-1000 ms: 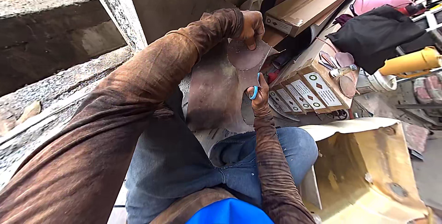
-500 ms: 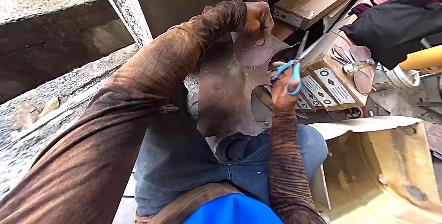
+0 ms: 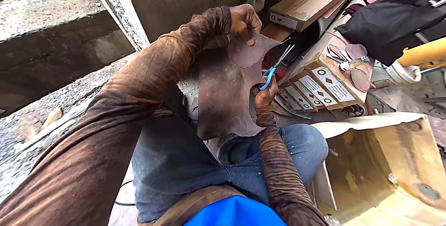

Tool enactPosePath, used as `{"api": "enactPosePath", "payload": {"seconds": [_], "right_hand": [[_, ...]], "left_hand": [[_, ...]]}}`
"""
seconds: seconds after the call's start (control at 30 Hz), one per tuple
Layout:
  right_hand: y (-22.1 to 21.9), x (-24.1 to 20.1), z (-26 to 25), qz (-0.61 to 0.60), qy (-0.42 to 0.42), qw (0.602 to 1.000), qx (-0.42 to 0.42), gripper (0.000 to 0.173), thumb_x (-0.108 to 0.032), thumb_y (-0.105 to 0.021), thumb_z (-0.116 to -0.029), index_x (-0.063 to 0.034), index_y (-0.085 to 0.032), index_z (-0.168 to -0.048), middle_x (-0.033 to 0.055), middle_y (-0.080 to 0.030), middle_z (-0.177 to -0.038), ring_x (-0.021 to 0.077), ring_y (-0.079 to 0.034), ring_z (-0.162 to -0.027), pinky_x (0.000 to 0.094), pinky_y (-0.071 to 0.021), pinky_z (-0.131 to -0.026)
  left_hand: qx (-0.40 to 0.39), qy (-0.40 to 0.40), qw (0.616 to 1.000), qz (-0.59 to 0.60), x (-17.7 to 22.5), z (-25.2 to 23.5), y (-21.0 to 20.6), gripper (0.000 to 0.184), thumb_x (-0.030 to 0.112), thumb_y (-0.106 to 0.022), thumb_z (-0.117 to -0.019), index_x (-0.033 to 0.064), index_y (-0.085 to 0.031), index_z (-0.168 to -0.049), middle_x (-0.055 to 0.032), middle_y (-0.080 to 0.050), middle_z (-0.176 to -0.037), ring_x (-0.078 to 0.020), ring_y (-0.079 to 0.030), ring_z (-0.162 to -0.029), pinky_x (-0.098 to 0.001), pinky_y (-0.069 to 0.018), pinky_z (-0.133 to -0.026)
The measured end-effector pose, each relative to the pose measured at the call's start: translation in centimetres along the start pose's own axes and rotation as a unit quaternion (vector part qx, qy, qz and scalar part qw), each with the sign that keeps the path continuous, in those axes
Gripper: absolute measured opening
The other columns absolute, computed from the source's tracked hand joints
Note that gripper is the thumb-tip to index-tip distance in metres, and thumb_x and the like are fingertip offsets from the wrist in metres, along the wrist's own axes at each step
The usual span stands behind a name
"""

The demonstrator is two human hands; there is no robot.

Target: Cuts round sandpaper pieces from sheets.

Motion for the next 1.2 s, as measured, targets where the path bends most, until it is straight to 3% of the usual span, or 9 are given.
{"api": "enactPosePath", "payload": {"seconds": [0.1,0.3,0.4,0.5,0.7,0.77,0.87,0.93,1.2], "right_hand": [[-0.2,-1.2,-0.5,-0.060,-0.023,0.998,0.000,0.043,-0.047,-0.048,-0.1058,-0.0098,-0.064,-0.122,-0.0011,-0.066,-0.090,0.0078,-0.065,-0.073,0.0268,-0.0574,-0.062],[-1.9,-4.2,1.3,0.106,0.033,0.994,0.017,0.053,-0.053,-0.051,-0.1026,-0.0061,-0.059,-0.125,-0.0026,-0.060,-0.086,0.0026,-0.056,-0.069,0.0228,-0.0502,-0.062],[-0.5,-2.0,1.2,0.036,-0.013,0.999,-0.006,0.055,-0.053,-0.046,-0.1042,-0.0065,-0.058,-0.131,0.0012,-0.065,-0.110,0.0058,-0.062,-0.091,0.0274,-0.0543,-0.080],[0.5,-0.1,0.2,-0.050,-0.069,0.993,-0.083,0.061,-0.066,-0.045,-0.0999,-0.0137,-0.062,-0.127,-0.0014,-0.067,-0.094,0.0072,-0.058,-0.060,0.0254,-0.0514,-0.049],[0.5,-1.1,0.0,0.040,-0.008,0.991,-0.127,0.075,-0.076,-0.048,-0.0936,-0.0112,-0.060,-0.129,-0.0039,-0.064,-0.092,0.0036,-0.058,-0.063,0.0244,-0.0518,-0.052],[1.1,-1.0,0.1,0.047,0.021,0.995,-0.091,0.072,-0.069,-0.047,-0.0975,-0.0076,-0.058,-0.133,-0.0009,-0.066,-0.108,0.0049,-0.063,-0.084,0.0277,-0.0563,-0.072],[1.6,0.1,-0.3,0.082,0.009,0.995,-0.051,0.043,-0.039,-0.046,-0.1037,-0.0077,-0.056,-0.132,-0.0012,-0.066,-0.092,0.0063,-0.060,-0.067,0.0269,-0.0517,-0.054],[1.4,0.5,0.1,0.164,0.014,0.982,-0.091,0.040,-0.029,-0.046,-0.1032,-0.0042,-0.058,-0.132,0.0045,-0.069,-0.088,0.0122,-0.064,-0.067,0.0359,-0.0553,-0.059],[-0.2,-1.8,0.4,0.087,0.077,0.977,-0.176,0.075,-0.077,-0.053,-0.0908,-0.0062,-0.064,-0.114,-0.0057,-0.062,-0.076,0.0007,-0.058,-0.063,0.0251,-0.0538,-0.058]], "left_hand": [[0.001,0.007,1.000,-0.008,0.1,0.2,0.0,0.010,0.008,-0.080,-0.0810,0.0070,-0.073,-0.075,0.0008,-0.069,-0.072,-0.0022,-0.060,-0.063,-0.0233,-0.0485,-0.059],[0.005,0.083,0.995,-0.047,-1.6,-0.3,-1.7,0.010,0.006,-0.082,-0.0808,0.0042,-0.072,-0.078,-0.0029,-0.068,-0.072,-0.0081,-0.060,-0.065,-0.0307,-0.0498,-0.064],[0.009,0.095,0.994,-0.045,-2.2,-0.4,-2.1,0.012,0.008,-0.082,-0.0819,0.0046,-0.071,-0.077,-0.0028,-0.067,-0.071,-0.0089,-0.059,-0.064,-0.0318,-0.0495,-0.063],[0.008,0.077,0.996,-0.044,-1.3,-0.5,-1.7,0.012,0.008,-0.081,-0.0824,0.0050,-0.071,-0.077,-0.0012,-0.066,-0.070,-0.0067,-0.058,-0.062,-0.0284,-0.0484,-0.061],[-0.016,0.067,0.997,-0.038,-1.5,-1.0,-2.1,0.013,0.008,-0.082,-0.0818,0.0044,-0.071,-0.076,-0.0017,-0.066,-0.070,-0.0065,-0.057,-0.063,-0.0278,-0.0474,-0.061],[-0.018,0.061,0.998,-0.029,-1.8,-1.2,-2.3,0.013,0.007,-0.081,-0.0819,0.0046,-0.071,-0.075,-0.0011,-0.066,-0.070,-0.0054,-0.057,-0.062,-0.0262,-0.0469,-0.060],[-0.001,0.035,0.999,-0.010,-1.4,-1.5,-1.4,0.012,0.006,-0.081,-0.0812,0.0055,-0.071,-0.075,0.0000,-0.067,-0.071,-0.0034,-0.057,-0.062,-0.0240,-0.0467,-0.059],[0.011,0.030,0.999,-0.005,-0.8,-1.4,-0.6,0.011,0.006,-0.081,-0.0806,0.0055,-0.071,-0.075,-0.0003,-0.067,-0.071,-0.0034,-0.058,-0.062,-0.0239,-0.0468,-0.058],[0.047,0.022,0.998,-0.029,-0.1,0.8,1.6,0.015,0.011,-0.080,-0.0818,0.0080,-0.068,-0.073,0.0030,-0.063,-0.067,-0.0021,-0.054,-0.060,-0.0234,-0.0444,-0.057]]}}
Point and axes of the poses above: each hand's wrist, its own z-axis away from the middle knuckle, its own y-axis out of the back of the hand, x = y × z, the point moved 6 cm from there along -z, towards the middle knuckle
